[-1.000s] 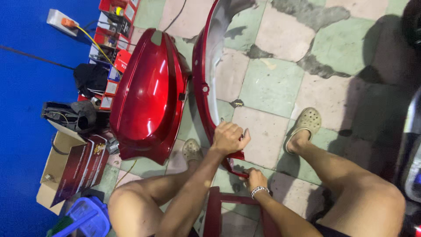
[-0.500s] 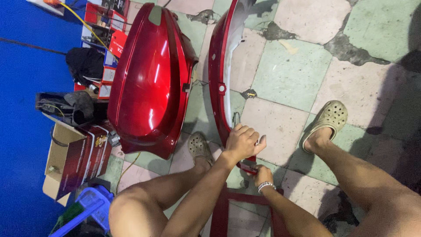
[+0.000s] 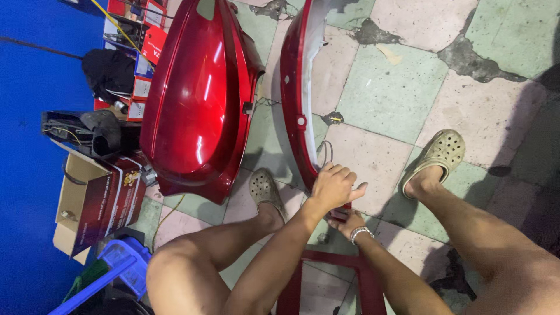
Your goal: The person assembles a motorcycle fairing by attaching a light fixture and inner panel using a screwdriver, then aligns the two halves of the red outer fairing housing on a small stool.
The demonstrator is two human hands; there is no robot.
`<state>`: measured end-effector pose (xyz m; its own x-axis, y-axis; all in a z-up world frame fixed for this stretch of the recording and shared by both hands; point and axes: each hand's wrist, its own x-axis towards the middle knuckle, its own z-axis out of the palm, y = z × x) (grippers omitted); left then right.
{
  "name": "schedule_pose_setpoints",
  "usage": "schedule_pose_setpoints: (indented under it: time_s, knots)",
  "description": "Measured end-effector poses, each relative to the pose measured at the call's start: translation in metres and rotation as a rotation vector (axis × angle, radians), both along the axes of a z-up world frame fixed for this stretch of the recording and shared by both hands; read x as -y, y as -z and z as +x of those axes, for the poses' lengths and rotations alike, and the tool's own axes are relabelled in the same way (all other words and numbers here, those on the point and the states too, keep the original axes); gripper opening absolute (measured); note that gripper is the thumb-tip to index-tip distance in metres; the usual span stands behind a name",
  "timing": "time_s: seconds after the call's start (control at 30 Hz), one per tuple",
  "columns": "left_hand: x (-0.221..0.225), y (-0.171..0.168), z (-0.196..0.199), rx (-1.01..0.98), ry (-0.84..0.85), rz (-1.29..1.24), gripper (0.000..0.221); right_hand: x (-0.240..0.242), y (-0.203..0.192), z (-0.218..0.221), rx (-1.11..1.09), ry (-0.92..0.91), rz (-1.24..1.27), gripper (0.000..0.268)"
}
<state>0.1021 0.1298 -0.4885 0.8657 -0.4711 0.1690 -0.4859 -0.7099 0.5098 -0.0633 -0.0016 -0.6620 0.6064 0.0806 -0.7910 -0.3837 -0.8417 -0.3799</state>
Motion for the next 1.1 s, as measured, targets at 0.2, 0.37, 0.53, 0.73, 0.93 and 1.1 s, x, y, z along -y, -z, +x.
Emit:
schedule_pose_setpoints:
  time_s: [0.2,0.37,0.53,0.73,0.93,1.1]
  knots:
    - [0.021,0.0,0.002,-0.014,-0.023,0.004,0.044,0.001,-0.02,0.025,0.129,0.537,0.034,0.071]
    - [0.018,-0.018,0.008,-0.048,-0.061,-0.075,0.043,0.002,-0.063,0.046,0.304,0.797,0.25,0.058]
    - [0.012,-0.031,0.011,-0.154,-0.142,-0.299,0.041,0.004,-0.097,0.065,0.6,0.716,0.548,0.053]
    - [0.011,-0.039,0.011,-0.279,-0.138,-0.346,0.042,0.006,-0.114,0.078,0.449,0.642,0.295,0.034]
    - [0.006,-0.045,0.016,-0.341,-0.132,-0.376,0.04,-0.008,-0.137,0.092,0.681,0.632,0.449,0.05]
    - [-0.027,-0.011,-0.005,-0.086,-0.52,-0.613,0.025,-0.015,-0.167,0.102,0.46,0.744,0.347,0.049]
